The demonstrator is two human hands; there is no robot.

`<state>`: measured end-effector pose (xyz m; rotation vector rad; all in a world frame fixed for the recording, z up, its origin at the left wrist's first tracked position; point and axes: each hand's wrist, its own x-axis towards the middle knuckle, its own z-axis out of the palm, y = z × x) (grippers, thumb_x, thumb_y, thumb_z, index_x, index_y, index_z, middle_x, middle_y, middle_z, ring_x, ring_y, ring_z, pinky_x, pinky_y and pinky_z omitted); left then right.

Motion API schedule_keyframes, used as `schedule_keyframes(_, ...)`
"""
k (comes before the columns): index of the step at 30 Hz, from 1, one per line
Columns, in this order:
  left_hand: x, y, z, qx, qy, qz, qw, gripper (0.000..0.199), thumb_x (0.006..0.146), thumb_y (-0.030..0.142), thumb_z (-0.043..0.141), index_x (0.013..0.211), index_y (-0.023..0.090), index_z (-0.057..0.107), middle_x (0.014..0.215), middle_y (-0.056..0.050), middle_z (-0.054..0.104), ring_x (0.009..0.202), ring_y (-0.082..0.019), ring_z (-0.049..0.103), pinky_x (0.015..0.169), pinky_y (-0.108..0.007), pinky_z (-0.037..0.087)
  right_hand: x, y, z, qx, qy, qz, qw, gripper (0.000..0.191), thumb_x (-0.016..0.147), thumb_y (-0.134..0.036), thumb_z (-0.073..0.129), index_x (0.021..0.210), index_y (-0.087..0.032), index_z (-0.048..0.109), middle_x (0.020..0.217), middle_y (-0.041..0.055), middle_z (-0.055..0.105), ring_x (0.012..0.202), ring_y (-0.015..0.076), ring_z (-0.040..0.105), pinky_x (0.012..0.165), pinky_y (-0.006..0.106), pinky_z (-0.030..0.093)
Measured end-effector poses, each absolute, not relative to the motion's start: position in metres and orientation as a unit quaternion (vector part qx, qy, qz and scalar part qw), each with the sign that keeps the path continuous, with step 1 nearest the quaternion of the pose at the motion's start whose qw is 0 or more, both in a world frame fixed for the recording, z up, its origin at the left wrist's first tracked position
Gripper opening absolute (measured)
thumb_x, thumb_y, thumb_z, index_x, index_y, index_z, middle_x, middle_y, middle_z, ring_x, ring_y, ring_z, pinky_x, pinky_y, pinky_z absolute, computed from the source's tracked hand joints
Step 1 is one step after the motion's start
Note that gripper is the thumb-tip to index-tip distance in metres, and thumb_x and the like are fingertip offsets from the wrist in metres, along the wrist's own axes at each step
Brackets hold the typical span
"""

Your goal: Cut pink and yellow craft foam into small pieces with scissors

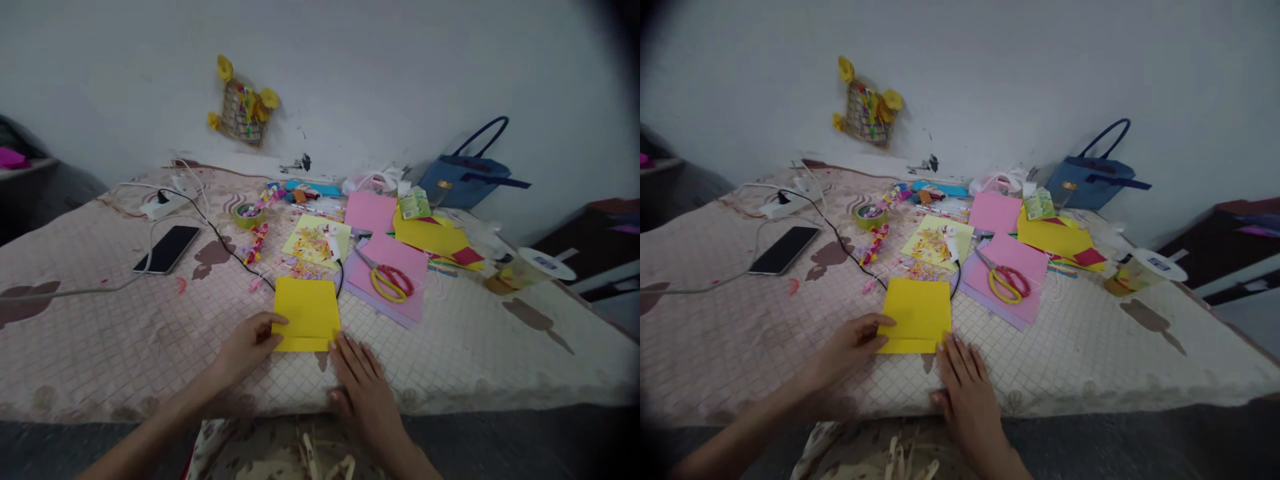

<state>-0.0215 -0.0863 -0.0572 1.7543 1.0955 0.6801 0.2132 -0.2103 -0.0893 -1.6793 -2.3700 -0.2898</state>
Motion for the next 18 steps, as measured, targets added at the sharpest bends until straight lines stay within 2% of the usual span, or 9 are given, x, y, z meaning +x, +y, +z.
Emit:
schedule_keyframes(5, -0.024, -0.087, -0.054, 0.699, 0.462, 0.279, 0.469, 0.028, 0.076, 0.025, 0.055, 0.1, 0.014, 0.065, 0.074, -0.002, 0.061, 0.064, -0.013, 0.054, 0.056, -0.023, 0.041, 0.243, -0.21, -0.087, -0.575, -0.801, -0.054, 0.158, 0.051, 0.088, -0.02, 0.047, 0.138, -0.015, 0.041, 0.148, 0.0103, 0.035, 0.137, 0.0252, 0.029, 0.106, 0.043, 0.036)
schedule_keyframes(7, -0.026, -0.085, -0.05, 0.692, 0.464, 0.305, 0.461, 0.029, 0.076, 0.027, 0.055, 0.101, 0.015, 0.065, 0.077, -0.004, 0.063, 0.066, -0.014, 0.055, 0.057, -0.023, 0.041, 0.268, -0.2, -0.081, -0.581, -0.79, -0.047, 0.19, 0.04, 0.09, -0.021, 0.044, 0.129, -0.015, 0.05, 0.143, 0.0114, 0.044, 0.133, 0.0249, 0.036, 0.103, 0.043, 0.04)
schedule_keyframes(10, -0.025, -0.078, -0.045, 0.688, 0.459, 0.335, 0.452, 0.03, 0.076, 0.03, 0.058, 0.102, 0.016, 0.065, 0.079, -0.004, 0.064, 0.067, -0.014, 0.056, 0.058, -0.023, 0.043, 0.312, -0.165, -0.067, -0.631, -0.743, -0.024, 0.222, 0.032, 0.092, -0.026, 0.041, 0.119, -0.017, 0.055, 0.127, 0.0123, 0.058, 0.119, 0.0239, 0.05, 0.099, 0.042, 0.042)
schedule_keyframes(12, -0.023, -0.071, -0.045, 0.689, 0.451, 0.35, 0.447, 0.032, 0.076, 0.032, 0.059, 0.103, 0.017, 0.065, 0.081, -0.004, 0.065, 0.068, -0.015, 0.056, 0.059, -0.024, 0.044, 0.338, -0.134, -0.057, -0.694, -0.687, -0.029, 0.215, 0.029, 0.091, -0.028, 0.042, 0.113, -0.016, 0.056, 0.116, 0.0132, 0.062, 0.112, 0.0249, 0.054, 0.095, 0.041, 0.043)
schedule_keyframes(15, -0.018, -0.06, -0.05, 0.693, 0.445, 0.354, 0.443, 0.033, 0.075, 0.034, 0.059, 0.102, 0.017, 0.065, 0.081, -0.004, 0.065, 0.069, -0.015, 0.057, 0.06, -0.024, 0.045, 0.368, -0.089, -0.046, -0.737, -0.647, -0.024, 0.194, 0.033, 0.083, -0.037, 0.053, 0.101, -0.01, 0.056, 0.099, 0.0195, 0.064, 0.094, 0.0305, 0.059, 0.079, 0.041, 0.047)
schedule_keyframes(18, -0.014, -0.053, -0.055, 0.701, 0.45, 0.327, 0.446, 0.032, 0.076, 0.035, 0.058, 0.101, 0.016, 0.065, 0.074, -0.003, 0.063, 0.063, -0.014, 0.055, 0.056, -0.023, 0.042, 0.385, -0.061, -0.043, -0.754, -0.636, 0.018, 0.161, 0.033, 0.074, -0.046, 0.062, 0.086, -0.015, 0.056, 0.076, 0.0112, 0.065, 0.066, 0.0252, 0.061, 0.056, 0.032, 0.042)
